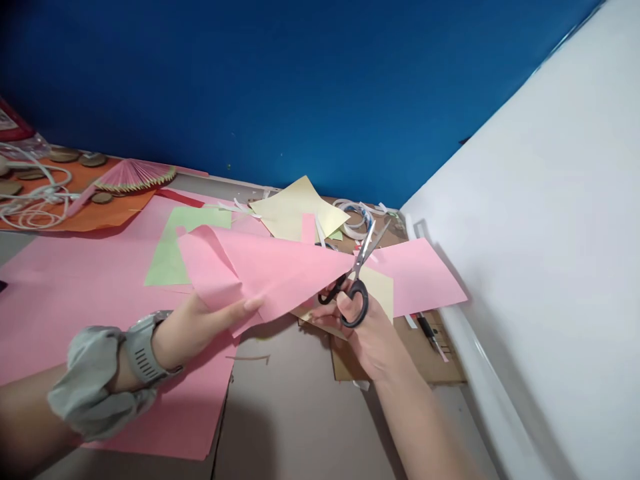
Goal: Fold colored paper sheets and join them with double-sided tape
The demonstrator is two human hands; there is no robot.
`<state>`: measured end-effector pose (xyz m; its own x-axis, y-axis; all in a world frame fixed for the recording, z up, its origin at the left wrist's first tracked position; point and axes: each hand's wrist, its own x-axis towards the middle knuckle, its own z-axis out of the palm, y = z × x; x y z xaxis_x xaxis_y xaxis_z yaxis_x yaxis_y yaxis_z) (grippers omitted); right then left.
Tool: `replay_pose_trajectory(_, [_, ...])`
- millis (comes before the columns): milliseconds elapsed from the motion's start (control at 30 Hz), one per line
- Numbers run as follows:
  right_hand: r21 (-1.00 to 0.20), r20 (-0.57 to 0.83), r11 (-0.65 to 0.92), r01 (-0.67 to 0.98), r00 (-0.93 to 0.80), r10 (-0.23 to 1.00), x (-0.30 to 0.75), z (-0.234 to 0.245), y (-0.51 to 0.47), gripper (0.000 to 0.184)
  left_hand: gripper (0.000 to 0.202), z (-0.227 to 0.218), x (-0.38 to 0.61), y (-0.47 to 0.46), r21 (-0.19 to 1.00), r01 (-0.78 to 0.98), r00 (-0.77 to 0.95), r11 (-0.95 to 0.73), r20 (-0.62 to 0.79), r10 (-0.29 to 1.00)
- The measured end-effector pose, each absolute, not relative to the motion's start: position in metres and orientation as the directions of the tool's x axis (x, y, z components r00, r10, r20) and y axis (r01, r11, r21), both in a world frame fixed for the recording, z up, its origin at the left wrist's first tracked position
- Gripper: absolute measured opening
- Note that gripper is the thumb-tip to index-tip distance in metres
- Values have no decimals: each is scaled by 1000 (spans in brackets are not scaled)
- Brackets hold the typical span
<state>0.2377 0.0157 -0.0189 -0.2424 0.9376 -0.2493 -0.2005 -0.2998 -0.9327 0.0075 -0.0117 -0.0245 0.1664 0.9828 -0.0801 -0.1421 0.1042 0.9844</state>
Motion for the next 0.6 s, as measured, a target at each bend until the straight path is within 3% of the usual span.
replay_pose_trajectory(100, [-925,-174,-185,-332,-64,983,225,-24,17,18,30,-26,9,-17,993,-4,299,120,-113,948])
replay_pose_trajectory(233, [-913,-140,-116,-392,32,990,223,-24,20,19,32,-25,10,-20,982,50,369,182,-187,910])
replay_pose_trajectory(367, [-867,-196,-178,-466,-10,980,230,-23,22,33,49,-20,11,-20,957,-107,404,271,-208,891])
replay_pose_trajectory(467, [-866,-272,-270,-420,-56,961,234,-21,21,35,65,-18,11,-18,888,-263,407,376,-251,878])
replay_pose_trajectory(600, [-929,-248,-265,-260,-98,964,234,-19,18,35,58,-20,10,-16,875,-284,359,391,-281,890])
